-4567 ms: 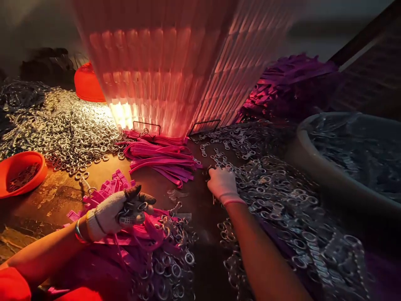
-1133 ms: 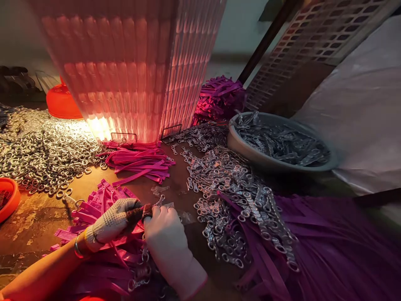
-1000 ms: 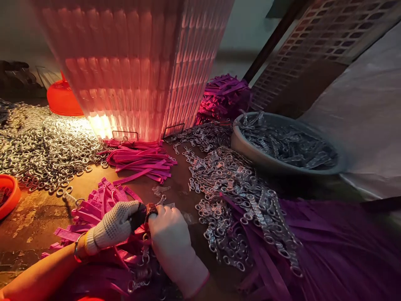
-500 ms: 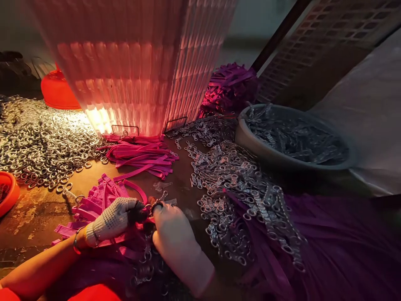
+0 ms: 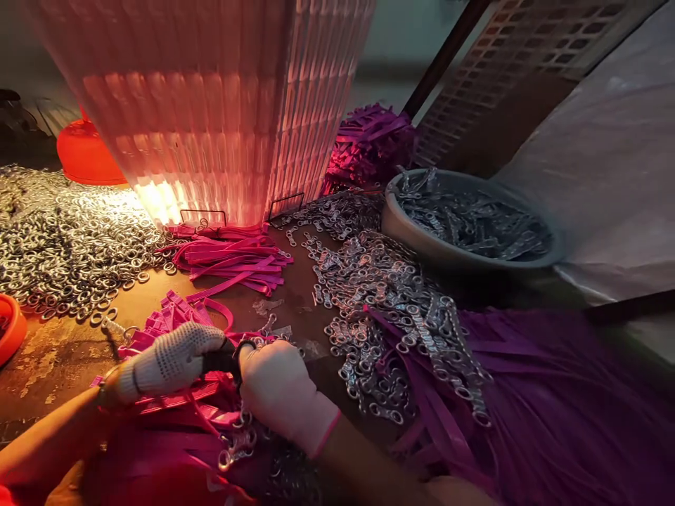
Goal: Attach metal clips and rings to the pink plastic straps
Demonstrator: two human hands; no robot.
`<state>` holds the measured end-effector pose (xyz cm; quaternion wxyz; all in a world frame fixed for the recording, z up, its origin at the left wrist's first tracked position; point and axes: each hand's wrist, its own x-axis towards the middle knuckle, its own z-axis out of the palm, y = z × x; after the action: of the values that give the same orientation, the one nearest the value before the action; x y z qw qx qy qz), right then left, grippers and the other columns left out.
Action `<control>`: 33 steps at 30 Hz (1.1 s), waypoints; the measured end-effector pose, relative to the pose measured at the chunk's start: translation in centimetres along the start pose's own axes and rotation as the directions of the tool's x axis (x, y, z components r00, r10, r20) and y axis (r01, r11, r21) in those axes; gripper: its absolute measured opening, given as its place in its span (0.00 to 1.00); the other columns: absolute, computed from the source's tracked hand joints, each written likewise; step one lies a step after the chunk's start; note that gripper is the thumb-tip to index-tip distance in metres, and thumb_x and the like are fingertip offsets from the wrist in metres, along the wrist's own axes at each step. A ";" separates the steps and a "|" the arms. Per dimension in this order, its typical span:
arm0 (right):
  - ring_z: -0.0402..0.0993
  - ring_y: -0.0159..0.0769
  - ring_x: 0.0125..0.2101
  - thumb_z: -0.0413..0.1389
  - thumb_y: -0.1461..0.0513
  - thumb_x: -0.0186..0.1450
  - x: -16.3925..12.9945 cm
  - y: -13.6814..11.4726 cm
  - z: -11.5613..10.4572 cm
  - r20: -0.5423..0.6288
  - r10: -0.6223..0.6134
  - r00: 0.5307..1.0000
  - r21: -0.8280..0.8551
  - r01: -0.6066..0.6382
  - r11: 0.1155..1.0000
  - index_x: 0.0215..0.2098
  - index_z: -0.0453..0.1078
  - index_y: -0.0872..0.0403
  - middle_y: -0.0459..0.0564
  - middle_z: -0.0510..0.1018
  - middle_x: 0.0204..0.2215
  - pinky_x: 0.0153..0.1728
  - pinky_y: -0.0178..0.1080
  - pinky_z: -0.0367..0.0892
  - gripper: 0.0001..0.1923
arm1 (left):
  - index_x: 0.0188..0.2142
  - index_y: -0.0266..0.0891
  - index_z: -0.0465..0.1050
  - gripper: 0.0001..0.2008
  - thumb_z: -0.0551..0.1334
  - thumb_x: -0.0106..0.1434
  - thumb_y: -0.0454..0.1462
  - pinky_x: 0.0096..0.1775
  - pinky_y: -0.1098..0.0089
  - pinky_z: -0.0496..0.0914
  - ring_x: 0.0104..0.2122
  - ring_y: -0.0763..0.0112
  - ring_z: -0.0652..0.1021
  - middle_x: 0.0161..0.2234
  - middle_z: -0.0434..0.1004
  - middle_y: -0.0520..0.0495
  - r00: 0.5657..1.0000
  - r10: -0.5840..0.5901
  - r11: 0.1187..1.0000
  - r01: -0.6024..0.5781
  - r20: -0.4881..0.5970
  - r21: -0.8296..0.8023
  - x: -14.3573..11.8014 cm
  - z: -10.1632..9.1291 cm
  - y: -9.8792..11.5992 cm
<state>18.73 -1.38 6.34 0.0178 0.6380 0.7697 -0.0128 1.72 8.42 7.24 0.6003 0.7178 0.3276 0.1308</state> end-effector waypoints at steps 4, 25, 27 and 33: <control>0.69 0.36 0.22 0.53 0.70 0.51 -1.0 -0.1 -0.9 -0.019 0.081 0.997 0.036 -0.080 0.996 0.29 0.69 0.56 0.51 0.76 0.21 0.25 0.39 0.45 0.08 | 0.34 0.41 0.83 0.06 0.65 0.59 0.36 0.36 0.74 0.67 0.30 0.68 0.76 0.30 0.81 0.47 0.992 0.120 0.909 -0.123 0.032 0.399 -1.8 -5.5 1.7; 0.73 0.54 0.47 0.43 0.72 0.65 12.5 18.2 8.2 0.076 0.635 0.769 -0.128 -0.624 0.771 0.45 0.75 0.69 0.75 0.75 0.42 0.40 0.45 0.63 0.19 | 0.47 0.27 0.72 0.28 0.55 0.66 0.53 0.16 0.78 0.59 0.20 0.72 0.76 0.34 0.80 0.36 0.882 -0.335 0.209 0.412 0.331 -0.887 2.3 2.1 -1.6; 0.73 0.55 0.47 0.43 0.72 0.65 13.0 18.3 8.6 0.073 0.633 0.771 -0.133 -0.621 0.772 0.44 0.75 0.69 0.76 0.76 0.42 0.40 0.46 0.63 0.19 | 0.49 0.27 0.72 0.29 0.56 0.66 0.53 0.17 0.78 0.60 0.22 0.71 0.77 0.35 0.81 0.36 0.881 -0.323 0.198 0.420 0.346 -0.886 2.1 2.0 -1.4; 0.76 0.50 0.42 0.47 0.70 0.65 11.0 18.4 8.4 0.046 0.557 0.830 -0.120 -0.549 0.828 0.42 0.76 0.66 0.70 0.78 0.38 0.39 0.43 0.62 0.16 | 0.47 0.27 0.75 0.19 0.63 0.58 0.36 0.15 0.80 0.55 0.21 0.76 0.75 0.36 0.80 0.36 0.921 -0.310 0.311 0.332 0.235 -0.891 1.3 2.0 -1.2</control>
<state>34.85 12.44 -2.47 0.0834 0.8306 0.5506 0.0067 3.46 7.72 5.36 0.9117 0.1859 0.3293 0.1608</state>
